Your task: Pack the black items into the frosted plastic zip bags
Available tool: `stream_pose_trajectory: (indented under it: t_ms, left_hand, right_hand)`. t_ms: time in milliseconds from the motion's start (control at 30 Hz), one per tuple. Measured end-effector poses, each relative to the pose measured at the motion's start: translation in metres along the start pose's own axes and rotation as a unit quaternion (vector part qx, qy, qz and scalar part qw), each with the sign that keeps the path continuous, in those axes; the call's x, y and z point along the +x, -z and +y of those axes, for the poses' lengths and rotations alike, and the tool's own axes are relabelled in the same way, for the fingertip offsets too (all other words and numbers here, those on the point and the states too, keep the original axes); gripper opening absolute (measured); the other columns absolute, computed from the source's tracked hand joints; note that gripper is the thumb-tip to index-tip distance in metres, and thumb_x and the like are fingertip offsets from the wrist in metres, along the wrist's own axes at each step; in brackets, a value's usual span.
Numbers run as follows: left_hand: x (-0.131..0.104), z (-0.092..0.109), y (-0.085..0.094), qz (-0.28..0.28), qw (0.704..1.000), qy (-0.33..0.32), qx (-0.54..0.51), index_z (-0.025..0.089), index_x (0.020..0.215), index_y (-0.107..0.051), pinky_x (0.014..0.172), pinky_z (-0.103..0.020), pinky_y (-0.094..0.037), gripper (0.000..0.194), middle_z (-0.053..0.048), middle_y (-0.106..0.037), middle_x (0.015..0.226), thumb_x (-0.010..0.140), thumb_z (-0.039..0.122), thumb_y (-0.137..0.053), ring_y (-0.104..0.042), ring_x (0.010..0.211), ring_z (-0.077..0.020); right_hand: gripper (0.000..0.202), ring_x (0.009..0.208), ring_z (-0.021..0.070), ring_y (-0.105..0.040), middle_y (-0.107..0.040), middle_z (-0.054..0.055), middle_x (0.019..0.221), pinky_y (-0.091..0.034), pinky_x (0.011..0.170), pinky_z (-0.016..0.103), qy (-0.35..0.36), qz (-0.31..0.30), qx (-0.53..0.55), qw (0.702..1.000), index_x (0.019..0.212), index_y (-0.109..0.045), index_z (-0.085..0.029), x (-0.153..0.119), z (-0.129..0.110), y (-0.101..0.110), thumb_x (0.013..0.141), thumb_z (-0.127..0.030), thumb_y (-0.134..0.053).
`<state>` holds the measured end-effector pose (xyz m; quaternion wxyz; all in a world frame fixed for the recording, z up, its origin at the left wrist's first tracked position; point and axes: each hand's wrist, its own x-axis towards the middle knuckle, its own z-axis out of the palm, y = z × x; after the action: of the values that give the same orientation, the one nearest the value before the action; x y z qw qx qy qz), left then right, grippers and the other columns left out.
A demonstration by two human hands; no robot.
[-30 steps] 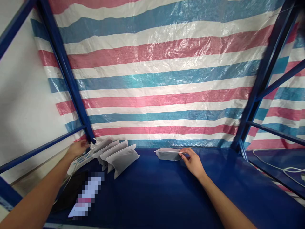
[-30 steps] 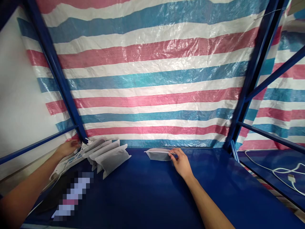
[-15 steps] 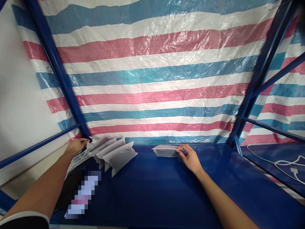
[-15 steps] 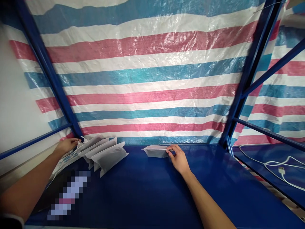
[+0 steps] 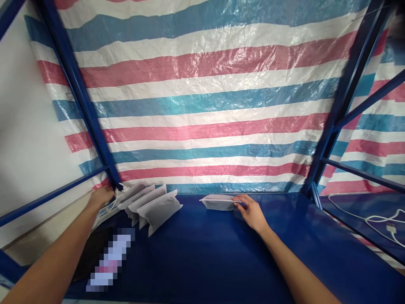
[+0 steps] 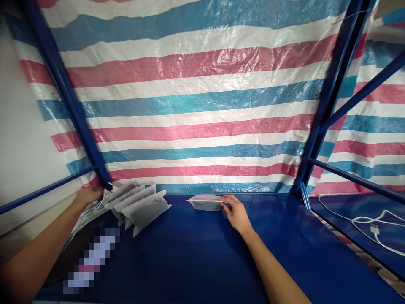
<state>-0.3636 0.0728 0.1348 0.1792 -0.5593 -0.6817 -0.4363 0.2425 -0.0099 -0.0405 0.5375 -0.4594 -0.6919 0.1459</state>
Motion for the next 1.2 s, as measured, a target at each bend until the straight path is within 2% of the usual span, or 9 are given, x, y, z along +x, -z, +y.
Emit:
stream_pose_trajectory:
  t_ms: [100, 167, 233, 367, 433, 500, 667, 933, 1200]
  left_hand:
    - [-0.033, 0.023, 0.006, 0.034, 0.999, 0.011, 0.007, 0.018, 0.098, -0.067, 0.095, -0.051, -0.057, 0.03, -0.008, -0.075, 0.094, 0.089, 0.045, -0.056, -0.069, 0.099, -0.032]
    - [-0.076, 0.06, 0.004, 0.049, 0.998, -0.034, -0.021, 0.017, 0.127, -0.063, 0.108, -0.048, -0.054, 0.041, -0.011, -0.07, 0.13, 0.094, 0.038, -0.05, -0.065, 0.12, -0.0298]
    - [-0.13, 0.113, -0.005, -0.014, 0.978, -0.158, -0.138, 0.017, 0.138, -0.059, 0.113, -0.046, -0.052, 0.041, -0.013, -0.066, 0.139, 0.102, 0.033, -0.047, -0.064, 0.128, -0.0285]
    - [-0.225, 0.227, -0.045, -0.259, 0.866, -0.365, -0.224, 0.027, 0.146, -0.059, 0.12, -0.044, -0.047, 0.041, -0.009, -0.064, 0.15, 0.105, 0.029, -0.057, -0.059, 0.139, -0.0276]
    - [-0.252, 0.267, -0.07, -0.294, 0.837, -0.386, -0.254, 0.026, 0.144, -0.061, 0.117, -0.044, -0.049, 0.042, -0.009, -0.066, 0.147, 0.102, 0.027, -0.064, -0.063, 0.135, -0.0284]
    - [-0.263, 0.29, -0.092, -0.296, 0.833, -0.381, -0.271, 0.025, 0.134, -0.068, 0.11, -0.045, -0.053, 0.035, -0.008, -0.073, 0.132, 0.099, 0.02, -0.066, -0.068, 0.123, -0.0284]
    - [-0.263, 0.294, -0.114, -0.245, 0.846, -0.358, -0.31, 0.024, 0.111, -0.076, 0.096, -0.042, -0.056, 0.019, -0.005, -0.078, 0.106, 0.098, 0.016, -0.065, -0.072, 0.102, -0.0252]
    - [-0.27, 0.274, -0.11, -0.195, 0.837, -0.407, -0.311, 0.03, 0.127, -0.077, 0.094, -0.041, -0.055, 0.024, -0.004, -0.077, 0.114, 0.108, 0.029, -0.063, -0.072, 0.103, -0.0233]
    - [-0.246, 0.263, -0.119, -0.187, 0.848, -0.438, -0.232, 0.023, 0.116, -0.073, 0.1, -0.046, -0.051, 0.021, -0.006, -0.075, 0.113, 0.113, 0.023, -0.053, -0.065, 0.112, -0.0267]
  right_hand:
    - [0.027, 0.099, 0.0297, -0.077, -0.079, 0.009, 0.115, -0.064, 0.084, 0.043, -0.01, -0.024, 0.022, 0.999, 0.11, -0.078, -0.027, -0.001, -0.005, -0.002, 0.1, -0.049, -0.067]
    - [0.023, 0.101, 0.0294, -0.076, -0.079, 0.008, 0.112, -0.063, 0.086, 0.042, 0.004, -0.044, 0.027, 0.999, 0.103, -0.078, -0.027, -0.002, -0.009, -0.004, 0.099, -0.048, -0.07]
    - [0.022, 0.101, 0.0288, -0.076, -0.078, 0.009, 0.113, -0.062, 0.083, 0.04, 0.02, -0.069, 0.03, 0.997, 0.101, -0.079, -0.027, -0.003, -0.012, -0.005, 0.1, -0.047, -0.069]
    - [0.027, 0.096, 0.0262, -0.075, -0.073, 0.011, 0.119, -0.063, 0.08, 0.038, 0.029, -0.124, 0.051, 0.991, 0.11, -0.081, -0.027, -0.006, -0.013, -0.007, 0.104, -0.042, -0.06]
    - [0.025, 0.09, 0.0251, -0.075, -0.074, 0.01, 0.113, -0.062, 0.079, 0.038, 0.034, -0.134, 0.039, 0.99, 0.11, -0.08, -0.027, -0.006, -0.012, -0.007, 0.103, -0.041, -0.061]
    - [0.018, 0.086, 0.025, -0.075, -0.076, 0.008, 0.102, -0.061, 0.079, 0.038, 0.027, -0.12, 0.025, 0.992, 0.105, -0.078, -0.026, -0.006, -0.012, -0.007, 0.099, -0.04, -0.067]
    - [0.013, 0.09, 0.024, -0.078, -0.079, 0.005, 0.099, -0.062, 0.086, 0.038, -0.011, -0.106, 0.095, 0.99, 0.103, -0.068, -0.026, -0.004, -0.015, -0.009, 0.098, -0.038, -0.066]
    - [0.004, 0.088, 0.0221, -0.076, -0.077, 0.001, 0.094, -0.058, 0.083, 0.035, 0.027, -0.083, 0.042, 0.995, 0.098, -0.064, -0.026, -0.006, -0.024, -0.01, 0.094, -0.029, -0.065]
    - [0.003, 0.088, 0.0232, -0.07, -0.073, 0.002, 0.094, -0.054, 0.082, 0.035, 0.036, -0.032, -0.007, 0.999, 0.094, -0.062, -0.027, 0.006, -0.011, -0.003, 0.094, -0.029, -0.063]
